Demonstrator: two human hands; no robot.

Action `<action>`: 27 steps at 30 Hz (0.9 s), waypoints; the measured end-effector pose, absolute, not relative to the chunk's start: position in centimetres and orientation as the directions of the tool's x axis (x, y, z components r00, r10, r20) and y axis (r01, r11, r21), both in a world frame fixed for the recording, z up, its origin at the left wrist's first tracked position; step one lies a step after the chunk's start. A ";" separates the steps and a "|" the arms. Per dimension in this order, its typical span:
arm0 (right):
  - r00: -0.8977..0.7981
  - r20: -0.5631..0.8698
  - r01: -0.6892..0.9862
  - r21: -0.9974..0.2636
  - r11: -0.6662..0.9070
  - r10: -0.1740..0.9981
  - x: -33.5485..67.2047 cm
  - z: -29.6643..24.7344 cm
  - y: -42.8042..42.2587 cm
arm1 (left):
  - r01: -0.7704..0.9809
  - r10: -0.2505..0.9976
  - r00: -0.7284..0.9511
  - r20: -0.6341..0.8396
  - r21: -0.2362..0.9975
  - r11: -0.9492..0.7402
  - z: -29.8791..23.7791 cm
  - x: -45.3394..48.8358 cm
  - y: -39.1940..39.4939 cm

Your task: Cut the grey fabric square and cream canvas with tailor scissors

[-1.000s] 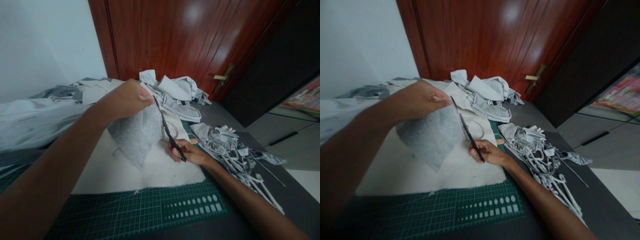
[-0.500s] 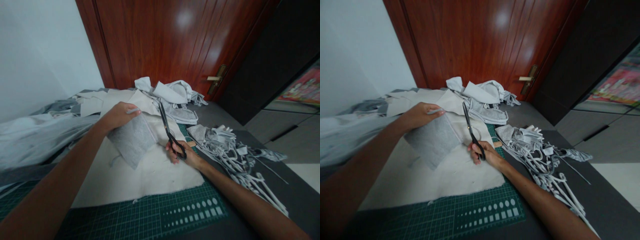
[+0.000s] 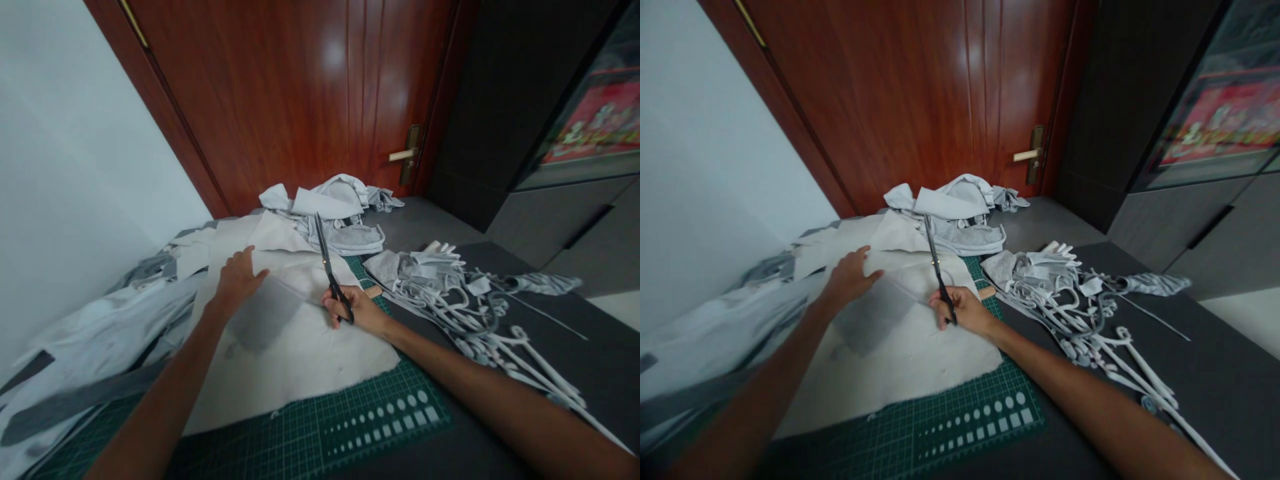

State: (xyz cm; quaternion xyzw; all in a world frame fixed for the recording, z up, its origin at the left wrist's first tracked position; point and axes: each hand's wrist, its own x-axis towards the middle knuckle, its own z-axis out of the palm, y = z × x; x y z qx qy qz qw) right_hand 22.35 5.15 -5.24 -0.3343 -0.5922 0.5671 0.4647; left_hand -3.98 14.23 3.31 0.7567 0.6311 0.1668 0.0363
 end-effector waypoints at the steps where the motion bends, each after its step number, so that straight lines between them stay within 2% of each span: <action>1: -0.326 0.186 -0.152 -0.978 0.142 0.927 22.2 -5.3 5.3 | 0.931 0.962 0.131 0.239 0.305 -0.203 3.3 -3.4 13.5; 2: -0.309 0.199 -0.171 -0.974 0.151 0.930 22.1 -5.4 5.4 | 0.901 0.960 0.134 0.244 0.374 -0.221 3.3 -2.7 12.7; 5: -0.264 0.223 -0.216 -0.962 0.168 0.938 21.7 -5.7 5.8 | 0.868 0.966 0.166 0.198 0.435 -0.238 3.2 -0.9 9.5; 9: -0.255 0.233 -0.244 -0.955 0.170 0.938 21.6 -5.7 6.1 | 0.787 0.977 0.206 -0.061 0.604 -0.128 2.0 0.7 4.3; 11: -0.270 0.231 -0.252 -0.954 0.163 0.935 21.6 -5.7 6.0 | 0.675 0.953 0.209 -0.221 0.738 0.024 1.2 1.2 2.0; 12: -0.278 0.230 -0.255 -0.954 0.160 0.933 21.6 -5.7 6.0 | 0.362 0.879 0.230 -0.418 0.875 0.322 1.0 1.5 1.1; 13: -0.285 0.230 -0.258 -0.953 0.156 0.931 21.6 -5.7 5.9 | -0.025 0.793 0.281 -0.541 0.821 0.570 0.7 1.8 0.4; 14: -0.291 0.230 -0.261 -0.953 0.155 0.928 21.6 -5.7 5.8 | -0.359 0.748 0.311 -0.587 0.656 0.664 0.5 2.2 -0.2; 15: -0.297 0.231 -0.263 -0.952 0.154 0.927 21.6 -5.8 5.7 | -0.478 0.759 0.299 -0.578 0.598 0.643 0.4 2.6 -0.5; 20: -0.321 0.245 -0.270 -0.950 0.159 0.915 21.7 -5.7 5.2 | -0.737 0.829 0.199 -0.523 0.477 0.478 -0.3 5.1 0.4; 27: -0.324 0.268 -0.266 -0.946 0.184 0.907 21.6 -5.4 5.1 | -0.852 0.854 0.045 -0.518 0.427 0.304 -1.0 6.6 4.3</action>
